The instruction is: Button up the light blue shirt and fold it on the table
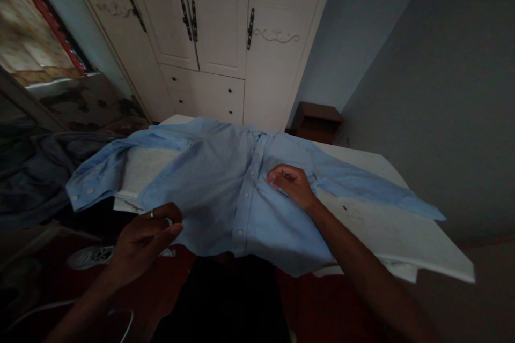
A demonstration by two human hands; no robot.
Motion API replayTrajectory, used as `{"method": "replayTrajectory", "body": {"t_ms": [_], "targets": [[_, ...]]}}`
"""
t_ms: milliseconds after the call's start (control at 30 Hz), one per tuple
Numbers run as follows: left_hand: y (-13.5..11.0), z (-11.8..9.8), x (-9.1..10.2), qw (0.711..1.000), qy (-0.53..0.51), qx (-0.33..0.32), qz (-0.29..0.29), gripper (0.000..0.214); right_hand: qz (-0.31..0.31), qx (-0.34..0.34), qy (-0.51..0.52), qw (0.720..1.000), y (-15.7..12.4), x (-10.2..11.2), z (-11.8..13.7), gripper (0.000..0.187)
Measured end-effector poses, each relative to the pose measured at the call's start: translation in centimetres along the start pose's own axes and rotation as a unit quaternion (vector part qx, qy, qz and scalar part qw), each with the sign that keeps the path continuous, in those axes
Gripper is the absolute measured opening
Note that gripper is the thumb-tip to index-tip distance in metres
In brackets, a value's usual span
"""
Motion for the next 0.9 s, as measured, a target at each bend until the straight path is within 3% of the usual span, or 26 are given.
{"method": "replayTrajectory", "body": {"t_ms": [67, 133, 200, 233, 300, 467, 567, 667, 733, 900], "targets": [[-1.2, -0.3, 0.2, 1.000, 0.007, -0.008, 0.010, 0.030, 0.010, 0.005, -0.009, 1.000, -2.2, 0.3, 1.1, 0.034], [-2.4, 0.3, 0.6, 1.000, 0.015, 0.023, -0.003, 0.012, 0.034, 0.017, -0.013, 0.999, -4.7, 0.5, 2.0, 0.036], [-3.6, 1.6, 1.3, 0.996, 0.017, 0.076, -0.037, 0.061, 0.043, 0.029, -0.010, 0.999, -7.5, 1.0, 2.5, 0.037], [-4.1, 2.1, 1.8, 0.994, 0.018, 0.095, -0.060, 0.076, 0.037, 0.033, -0.006, 0.999, -9.0, 1.4, 2.5, 0.036], [-4.8, 3.0, 2.9, 0.988, 0.033, 0.105, -0.108, 0.082, 0.009, 0.020, -0.004, 1.000, -12.0, 2.5, 1.9, 0.035], [-5.7, 5.4, 6.0, 0.941, 0.211, 0.165, -0.207, 0.055, -0.063, -0.090, -0.027, 0.994, -19.2, 4.5, -1.1, 0.037], [-6.9, 6.4, 7.4, 0.898, 0.254, 0.224, -0.281, 0.060, -0.081, -0.197, -0.070, 0.974, -22.5, 4.5, -3.3, 0.038], [-9.1, 8.2, 8.0, 0.858, 0.203, 0.312, -0.354, 0.063, -0.088, -0.307, -0.083, 0.944, -25.1, 3.7, -5.9, 0.040], [-10.4, 9.9, 7.8, 0.844, 0.162, 0.362, -0.360, 0.061, -0.098, -0.344, -0.082, 0.930, -26.0, 3.1, -7.2, 0.046], [-12.2, 13.3, 7.4, 0.843, 0.160, 0.392, -0.333, 0.066, -0.153, -0.325, -0.139, 0.923, -25.9, 3.1, -7.8, 0.054]]}}
Point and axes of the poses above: each hand's wrist, its own y-axis towards the middle knuckle, its own x-axis out of the back of the hand, z = x × y, the point moved 9 cm from there along y, towards the middle knuckle, and after that the axes turned 12 degrees about -y, right-handed, at the moved point
